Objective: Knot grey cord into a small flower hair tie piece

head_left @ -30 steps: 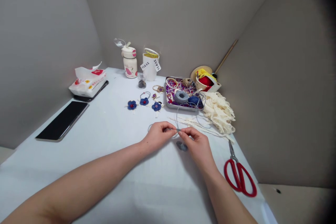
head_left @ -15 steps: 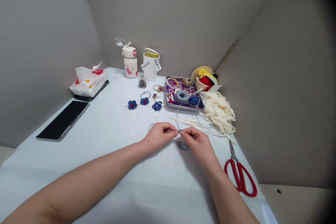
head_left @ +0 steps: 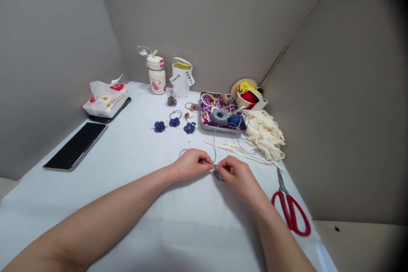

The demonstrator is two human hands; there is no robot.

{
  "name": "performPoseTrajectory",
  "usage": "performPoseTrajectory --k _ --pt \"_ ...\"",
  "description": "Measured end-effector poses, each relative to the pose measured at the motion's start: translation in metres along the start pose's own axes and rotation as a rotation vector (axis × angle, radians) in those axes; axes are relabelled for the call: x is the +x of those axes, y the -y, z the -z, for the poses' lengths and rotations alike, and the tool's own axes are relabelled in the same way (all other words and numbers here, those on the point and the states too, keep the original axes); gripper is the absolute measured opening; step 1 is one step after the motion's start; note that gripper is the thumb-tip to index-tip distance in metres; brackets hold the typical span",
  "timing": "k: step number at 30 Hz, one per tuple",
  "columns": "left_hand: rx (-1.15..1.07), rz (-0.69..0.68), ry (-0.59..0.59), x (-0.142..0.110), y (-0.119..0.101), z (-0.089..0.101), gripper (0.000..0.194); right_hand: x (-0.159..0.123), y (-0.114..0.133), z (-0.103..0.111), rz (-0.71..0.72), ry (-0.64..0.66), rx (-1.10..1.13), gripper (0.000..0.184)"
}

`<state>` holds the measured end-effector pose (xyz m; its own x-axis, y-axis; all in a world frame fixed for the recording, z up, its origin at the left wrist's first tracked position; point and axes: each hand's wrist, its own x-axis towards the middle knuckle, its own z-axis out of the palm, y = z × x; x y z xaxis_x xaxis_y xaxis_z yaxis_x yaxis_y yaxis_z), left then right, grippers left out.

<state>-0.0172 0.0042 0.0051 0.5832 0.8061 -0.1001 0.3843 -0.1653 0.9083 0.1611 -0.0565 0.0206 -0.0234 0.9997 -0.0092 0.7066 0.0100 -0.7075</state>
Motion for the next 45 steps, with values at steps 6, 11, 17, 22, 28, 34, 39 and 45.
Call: performPoseTrajectory --k 6,11,17,22,28,34,39,45 --pt "-0.009 -0.036 -0.018 -0.001 -0.003 0.001 0.016 0.000 0.000 0.002 0.034 0.008 0.023 0.015" --pt "-0.323 0.044 -0.205 -0.001 -0.011 -0.002 0.016 0.004 -0.001 0.000 -0.061 -0.134 0.347 0.022" --pt "-0.490 0.060 -0.281 -0.003 -0.016 -0.008 0.019 0.004 0.003 -0.017 -0.192 -0.218 0.640 0.025" --pt "-0.496 0.064 -0.268 -0.004 -0.017 -0.011 0.019 0.003 0.002 -0.025 -0.177 -0.270 0.682 0.027" --pt "-0.461 0.048 -0.255 -0.004 -0.018 -0.012 0.015 0.001 0.005 -0.021 -0.147 -0.273 0.622 0.026" --pt "-0.284 -0.021 -0.204 -0.005 -0.014 -0.006 0.018 0.002 0.005 -0.010 -0.091 -0.226 0.486 0.020" --pt "-0.186 -0.030 -0.179 -0.004 -0.009 -0.004 0.020 0.004 0.001 -0.004 -0.065 -0.171 0.376 0.019" --pt "-0.107 -0.008 -0.135 -0.003 -0.004 -0.003 0.019 0.004 -0.002 -0.001 -0.042 -0.102 0.253 0.017"
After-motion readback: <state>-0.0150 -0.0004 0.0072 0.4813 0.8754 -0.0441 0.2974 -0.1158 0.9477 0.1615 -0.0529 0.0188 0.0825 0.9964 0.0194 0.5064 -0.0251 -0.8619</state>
